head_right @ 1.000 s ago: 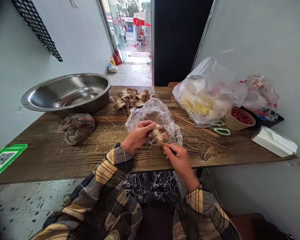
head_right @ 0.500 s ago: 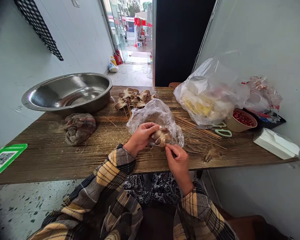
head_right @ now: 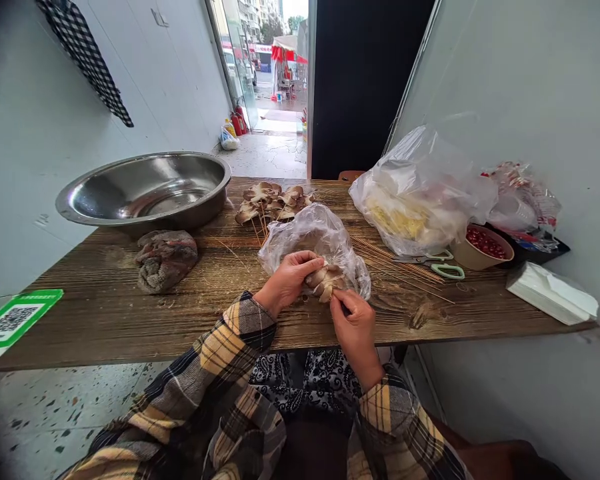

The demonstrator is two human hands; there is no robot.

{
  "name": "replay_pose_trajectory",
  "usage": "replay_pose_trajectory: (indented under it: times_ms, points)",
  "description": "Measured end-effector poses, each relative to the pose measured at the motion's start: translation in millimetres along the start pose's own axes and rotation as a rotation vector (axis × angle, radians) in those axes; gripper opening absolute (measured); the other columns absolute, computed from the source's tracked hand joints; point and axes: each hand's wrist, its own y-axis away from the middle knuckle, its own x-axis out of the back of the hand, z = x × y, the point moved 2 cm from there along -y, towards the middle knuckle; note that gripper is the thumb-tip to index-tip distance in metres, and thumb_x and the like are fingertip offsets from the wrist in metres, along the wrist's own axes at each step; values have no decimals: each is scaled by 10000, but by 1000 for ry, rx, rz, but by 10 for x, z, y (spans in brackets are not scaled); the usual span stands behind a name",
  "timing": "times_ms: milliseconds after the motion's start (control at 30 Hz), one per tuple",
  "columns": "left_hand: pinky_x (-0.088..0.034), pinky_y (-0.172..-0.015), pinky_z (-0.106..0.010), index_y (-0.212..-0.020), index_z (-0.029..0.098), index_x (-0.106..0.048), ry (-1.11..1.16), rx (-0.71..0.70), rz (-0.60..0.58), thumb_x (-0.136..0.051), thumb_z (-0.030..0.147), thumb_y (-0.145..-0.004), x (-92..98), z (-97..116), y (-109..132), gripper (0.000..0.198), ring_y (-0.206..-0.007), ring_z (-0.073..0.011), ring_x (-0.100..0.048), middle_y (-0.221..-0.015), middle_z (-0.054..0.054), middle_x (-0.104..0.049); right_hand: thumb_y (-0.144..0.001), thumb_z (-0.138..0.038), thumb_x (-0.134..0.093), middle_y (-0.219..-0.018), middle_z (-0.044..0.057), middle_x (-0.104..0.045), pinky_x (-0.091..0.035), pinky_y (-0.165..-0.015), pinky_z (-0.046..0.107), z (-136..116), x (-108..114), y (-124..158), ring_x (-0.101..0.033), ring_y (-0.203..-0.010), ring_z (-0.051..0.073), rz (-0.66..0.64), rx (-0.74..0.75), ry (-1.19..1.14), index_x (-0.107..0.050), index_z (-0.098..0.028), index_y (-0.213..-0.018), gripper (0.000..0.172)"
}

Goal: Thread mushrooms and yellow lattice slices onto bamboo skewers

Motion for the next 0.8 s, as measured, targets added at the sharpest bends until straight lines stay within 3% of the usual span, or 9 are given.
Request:
replay_pose_trajectory:
  times_ms: [267,367,533,667,800]
  points:
    - [-240,-400,-203,-624,163,-491,9,-16,41,-754,345,-667,3,4,10,322,-404,-41,-337,-489,70,-417,-884,-266,-540,-790,50,-720,-511,-710,318,-35,-51,-21,-650,-725,176,-27,20,55,-743,-185,-830,225]
    - [-251,-402,-203,-630,155,-520,12,-6,74,-761,350,-662,28,10,-2,311,-407,-39,-339,-498,67,-418,-881,-332,-550,-792,56,-715,-521,-678,322,-14,-46,-42,-646,-705,178,-88,-70,-23,-755,-183,-885,252]
    - [-296,-429,-216,-670,126,-605,84,36,57,-766,439,-679,64,36,-30,352,-430,-52,-370,-521,45,-460,-833,-434,-612,-613,37,-654,-463,-457,266,51,-19,-32,-539,-470,127,-135,-282,-213,-759,-149,-938,337]
    - [-411,-530,-235,-742,115,-665,175,85,23,-680,547,-757,88,55,-50,433,-542,-102,-517,-618,-26,-582,-805,-449,-645,-588,18,-627,-450,-454,253,50,4,-24,-513,-466,110,-132,-346,-287,-759,-147,-931,346]
    - [-417,-534,-230,-805,104,-688,260,146,-20,-638,554,-798,109,45,-67,453,-556,-107,-532,-667,-47,-610,-806,-444,-648,-589,1,-606,-431,-469,248,47,21,-29,-499,-476,101,-133,-371,-329,-754,-151,-935,337]
